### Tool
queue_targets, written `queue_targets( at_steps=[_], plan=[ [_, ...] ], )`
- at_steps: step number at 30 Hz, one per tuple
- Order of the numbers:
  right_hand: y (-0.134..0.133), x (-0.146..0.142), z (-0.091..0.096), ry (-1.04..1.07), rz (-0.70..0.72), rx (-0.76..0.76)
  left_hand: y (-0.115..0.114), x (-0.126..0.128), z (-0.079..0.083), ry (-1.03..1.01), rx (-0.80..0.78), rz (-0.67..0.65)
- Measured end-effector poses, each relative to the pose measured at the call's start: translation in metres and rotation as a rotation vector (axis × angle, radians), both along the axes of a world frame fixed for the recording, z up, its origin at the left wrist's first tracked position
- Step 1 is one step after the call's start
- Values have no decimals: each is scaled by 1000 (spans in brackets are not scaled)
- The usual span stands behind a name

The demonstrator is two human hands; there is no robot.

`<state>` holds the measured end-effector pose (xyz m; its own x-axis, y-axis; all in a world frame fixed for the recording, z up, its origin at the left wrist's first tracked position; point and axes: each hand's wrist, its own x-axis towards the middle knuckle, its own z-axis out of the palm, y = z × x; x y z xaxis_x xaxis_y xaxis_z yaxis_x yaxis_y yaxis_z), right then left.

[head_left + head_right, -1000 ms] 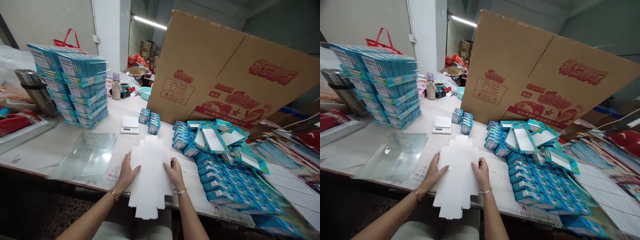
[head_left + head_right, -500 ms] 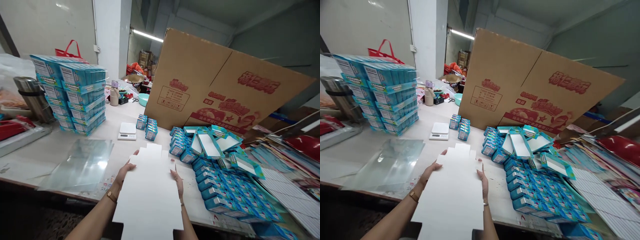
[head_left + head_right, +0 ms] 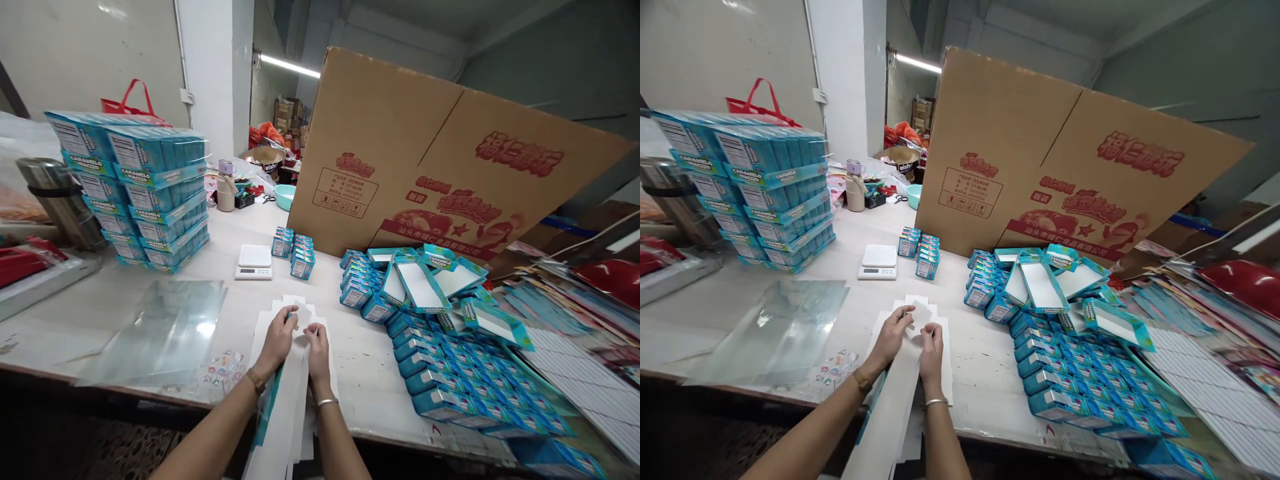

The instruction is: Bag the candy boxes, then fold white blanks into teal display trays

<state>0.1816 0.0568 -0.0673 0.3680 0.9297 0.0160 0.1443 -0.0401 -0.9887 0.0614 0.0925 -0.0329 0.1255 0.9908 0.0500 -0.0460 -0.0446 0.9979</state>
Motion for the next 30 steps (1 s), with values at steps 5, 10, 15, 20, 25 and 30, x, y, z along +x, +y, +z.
queue_targets(
  at_steps=[5,10,15,20,25,30],
  plan=[
    [10,4,-12,43,-99,-13,-2,8,-32,93,76,176],
    [14,18,0,-85,96,-2,13,-11,-42,-59,-4,-50],
    [35,28,32,-820,455,-165,23,-19,-47,-148,-98,-80],
    [52,8,44,-1300,754,-161,19,-15,-45,-80,-57,-55],
    [58,-8,41,-1296,829,-130,16,-6,-38,-65,-47,-19],
    [55,17,49,-1303,757,-182,16,-23,-20,3,13,-328]
  ],
)
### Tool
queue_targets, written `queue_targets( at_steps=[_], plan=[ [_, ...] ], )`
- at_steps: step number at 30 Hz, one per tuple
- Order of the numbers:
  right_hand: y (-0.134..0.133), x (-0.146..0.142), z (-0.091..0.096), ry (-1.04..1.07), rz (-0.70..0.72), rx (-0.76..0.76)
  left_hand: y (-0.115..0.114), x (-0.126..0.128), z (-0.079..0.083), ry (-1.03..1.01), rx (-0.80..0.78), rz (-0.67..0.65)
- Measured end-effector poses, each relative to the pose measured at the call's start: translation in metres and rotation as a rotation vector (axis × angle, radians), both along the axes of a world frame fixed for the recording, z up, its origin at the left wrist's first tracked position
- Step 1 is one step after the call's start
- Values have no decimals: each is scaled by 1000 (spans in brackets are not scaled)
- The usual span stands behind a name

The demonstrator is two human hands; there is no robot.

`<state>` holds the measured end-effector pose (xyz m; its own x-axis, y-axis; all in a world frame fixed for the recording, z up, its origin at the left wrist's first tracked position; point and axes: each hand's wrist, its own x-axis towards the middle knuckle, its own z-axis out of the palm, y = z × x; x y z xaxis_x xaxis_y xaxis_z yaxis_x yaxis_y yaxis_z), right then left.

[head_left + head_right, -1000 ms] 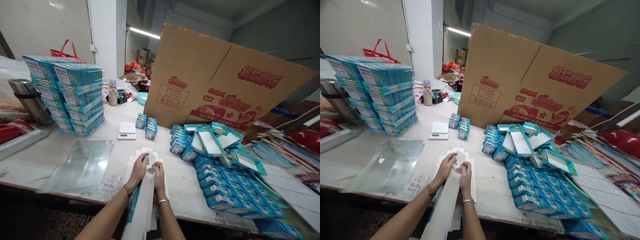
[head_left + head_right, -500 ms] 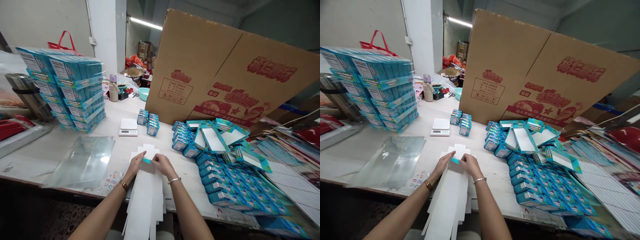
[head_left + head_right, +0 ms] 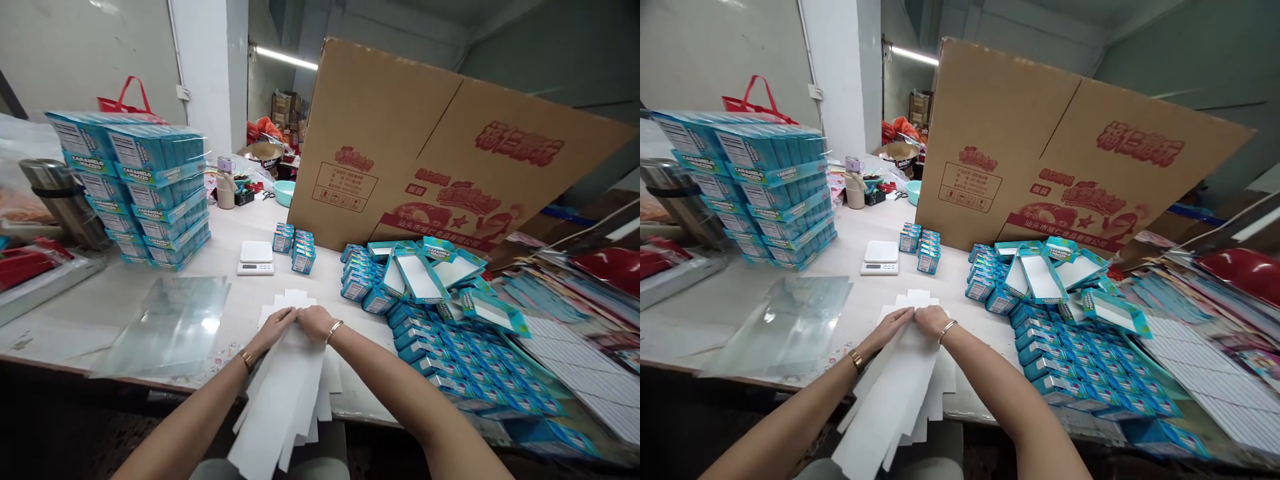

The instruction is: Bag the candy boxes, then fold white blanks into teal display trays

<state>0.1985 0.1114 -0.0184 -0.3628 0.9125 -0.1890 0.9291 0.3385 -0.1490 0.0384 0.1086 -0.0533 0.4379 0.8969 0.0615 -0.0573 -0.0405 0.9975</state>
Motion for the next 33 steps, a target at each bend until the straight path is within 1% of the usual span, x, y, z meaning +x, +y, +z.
queue_targets(
  at_steps=[2,3,4,5,6,8,9,10,11,12,13,14,16,17,19,21,23,25,28,31,33],
  plan=[
    [-11,19,1,-14,-82,-1,-1,-14,5,123,86,-194],
    [-18,29,0,-23,-125,-6,-2,-21,5,211,152,-246],
    [-26,39,0,-33,-163,-18,-3,-25,5,308,231,-258],
    [-34,49,0,-31,-189,-58,-5,-28,4,403,317,-238],
    [-41,59,0,-4,-205,-138,-8,-29,2,495,403,-205],
    [-50,75,6,122,-237,-334,-15,-25,-1,702,559,-163],
    [-51,80,10,199,-257,-373,-20,-21,-2,825,630,-169],
    [-50,83,15,263,-271,-342,-24,-17,-2,955,699,-183],
    [-47,83,19,298,-267,-246,-29,-14,-2,1084,764,-195],
    [-43,81,22,290,-228,-121,-32,-12,0,1202,821,-199],
    [-39,76,23,243,-155,-23,-35,-11,2,1290,870,-205],
    [-36,69,23,168,-57,25,-36,-12,4,1340,907,-213],
    [-31,53,17,-21,133,30,-34,-20,9,1338,934,-256],
    [-30,46,12,-114,198,39,-31,-25,12,1307,925,-294],
    [-30,36,2,-253,274,104,-22,-36,15,1252,888,-378],
    [-33,31,-6,-319,323,154,-14,-44,15,1268,862,-440],
    [-34,31,-10,-339,367,161,-9,-46,10,1337,885,-441],
    [-35,32,-12,-337,395,160,-7,-44,2,1375,960,-418],
    [-35,32,-12,-334,398,152,-7,-41,-7,1340,1050,-397],
    [-36,30,-12,-303,350,157,-6,-43,-10,1298,1056,-395],
    [-36,26,-10,-290,296,135,-4,-46,-9,1255,1049,-405]
  ],
)
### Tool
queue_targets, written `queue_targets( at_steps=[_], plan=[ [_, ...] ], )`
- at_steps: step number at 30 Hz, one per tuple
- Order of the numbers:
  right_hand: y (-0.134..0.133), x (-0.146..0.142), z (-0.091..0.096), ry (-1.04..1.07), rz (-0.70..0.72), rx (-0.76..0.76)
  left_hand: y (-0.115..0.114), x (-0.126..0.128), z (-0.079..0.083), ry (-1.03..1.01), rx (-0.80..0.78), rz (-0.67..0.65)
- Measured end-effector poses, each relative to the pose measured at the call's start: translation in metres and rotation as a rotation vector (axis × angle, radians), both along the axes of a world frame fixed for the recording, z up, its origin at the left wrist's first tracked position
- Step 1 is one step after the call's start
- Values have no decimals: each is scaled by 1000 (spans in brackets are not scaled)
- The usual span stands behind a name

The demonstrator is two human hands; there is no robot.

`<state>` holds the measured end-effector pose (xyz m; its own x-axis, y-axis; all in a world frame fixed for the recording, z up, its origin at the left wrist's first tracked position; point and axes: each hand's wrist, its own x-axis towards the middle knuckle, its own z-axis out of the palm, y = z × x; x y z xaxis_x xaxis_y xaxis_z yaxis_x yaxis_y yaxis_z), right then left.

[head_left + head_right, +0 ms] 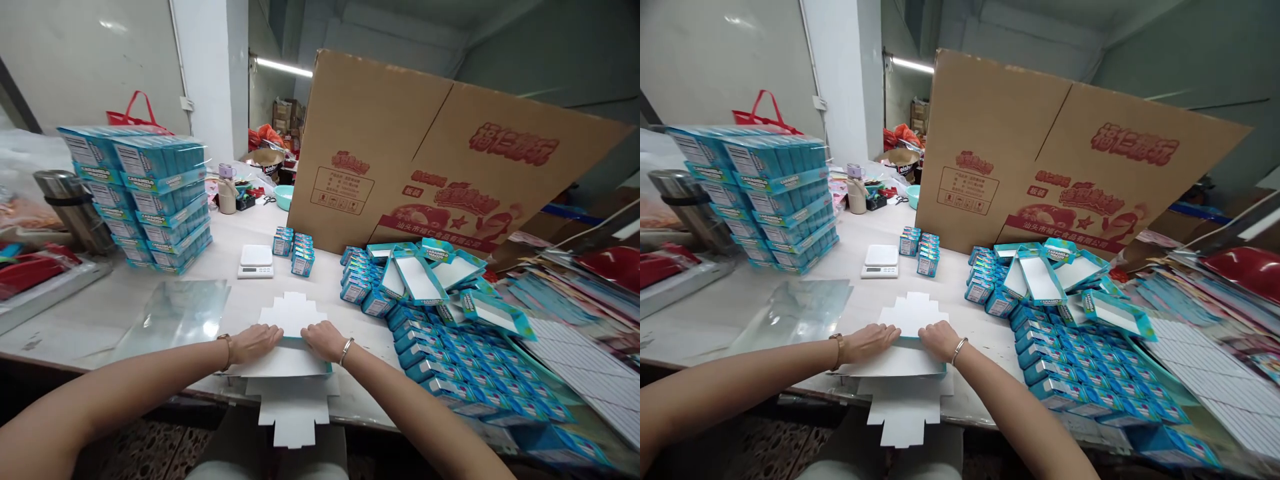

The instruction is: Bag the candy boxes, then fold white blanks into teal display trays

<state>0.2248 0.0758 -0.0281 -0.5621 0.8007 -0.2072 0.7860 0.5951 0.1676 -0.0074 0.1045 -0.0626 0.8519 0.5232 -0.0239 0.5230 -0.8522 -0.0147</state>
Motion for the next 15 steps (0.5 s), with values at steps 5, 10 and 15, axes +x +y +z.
queue_targets(
  at_steps=[5,10,15],
  plan=[
    [11,-30,7,176,-56,-158,8,4,15,-41,-73,-44],
    [21,-38,7,405,-194,-266,13,0,63,-510,-46,160],
    [9,-16,2,958,-392,-300,-13,-6,65,-1412,-251,700]
  ],
)
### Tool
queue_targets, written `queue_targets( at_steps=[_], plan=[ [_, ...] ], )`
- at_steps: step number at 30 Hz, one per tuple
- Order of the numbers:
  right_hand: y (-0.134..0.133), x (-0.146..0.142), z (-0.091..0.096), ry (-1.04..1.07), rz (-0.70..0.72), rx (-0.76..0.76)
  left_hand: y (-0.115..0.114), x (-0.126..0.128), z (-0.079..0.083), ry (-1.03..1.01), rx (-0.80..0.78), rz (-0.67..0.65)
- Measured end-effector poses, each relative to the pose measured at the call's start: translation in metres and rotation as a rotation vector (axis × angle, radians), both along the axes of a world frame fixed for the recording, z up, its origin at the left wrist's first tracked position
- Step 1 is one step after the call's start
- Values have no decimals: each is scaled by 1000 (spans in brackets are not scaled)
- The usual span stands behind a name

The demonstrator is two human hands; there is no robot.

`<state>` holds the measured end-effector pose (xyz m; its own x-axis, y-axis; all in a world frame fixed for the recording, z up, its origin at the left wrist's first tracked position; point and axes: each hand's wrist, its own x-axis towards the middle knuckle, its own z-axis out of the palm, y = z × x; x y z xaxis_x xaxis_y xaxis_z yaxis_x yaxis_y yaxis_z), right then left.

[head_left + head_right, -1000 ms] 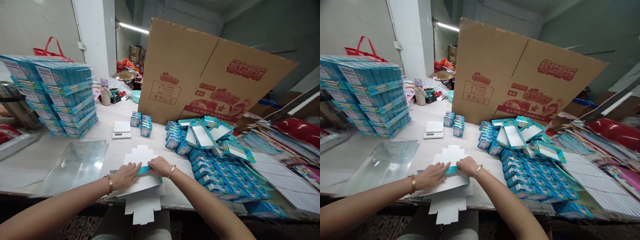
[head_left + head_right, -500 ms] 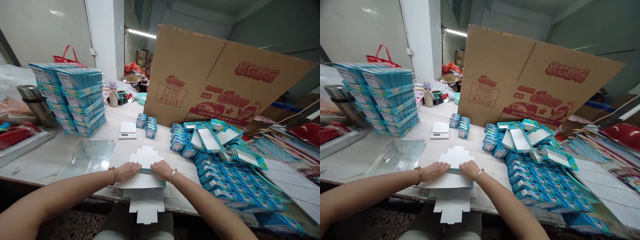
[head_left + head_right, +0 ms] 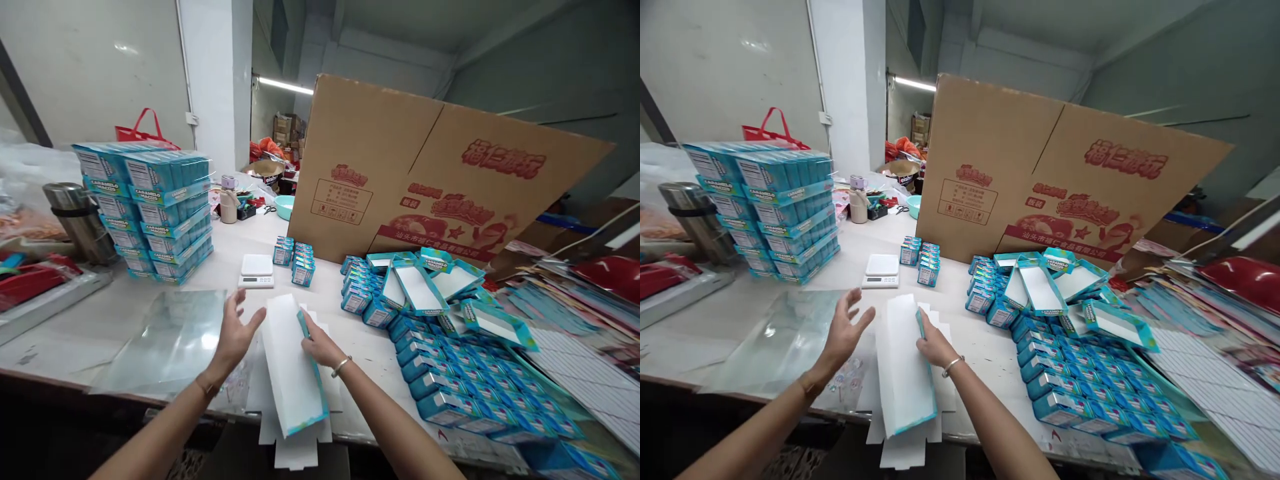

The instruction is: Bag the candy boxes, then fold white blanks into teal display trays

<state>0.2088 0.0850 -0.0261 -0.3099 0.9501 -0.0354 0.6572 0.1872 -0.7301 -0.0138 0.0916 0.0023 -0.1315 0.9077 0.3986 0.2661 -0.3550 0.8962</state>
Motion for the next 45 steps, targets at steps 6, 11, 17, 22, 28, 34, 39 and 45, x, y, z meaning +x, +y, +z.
queue_targets(
  at_steps=[6,11,17,22,28,34,39,45],
  plan=[
    [-27,-8,-18,540,-169,-27,-28,28,-31,-582,-387,-586],
    [-27,-10,-34,369,-340,92,-13,43,-50,-205,-439,-661],
    [-14,-14,-54,-117,-495,288,-13,56,-78,-85,-254,-393],
    [-18,-15,-61,36,-521,291,-20,50,-77,-128,-274,-345],
    [-2,19,-22,-49,-62,71,-18,45,-75,-141,-367,-462],
    [15,1,10,-782,294,231,-17,53,-79,-97,-371,-474],
    [18,-25,10,-906,396,229,-11,53,-75,-38,-393,-490],
    [-8,3,10,-915,195,149,0,36,-40,720,-292,-653]
  ],
)
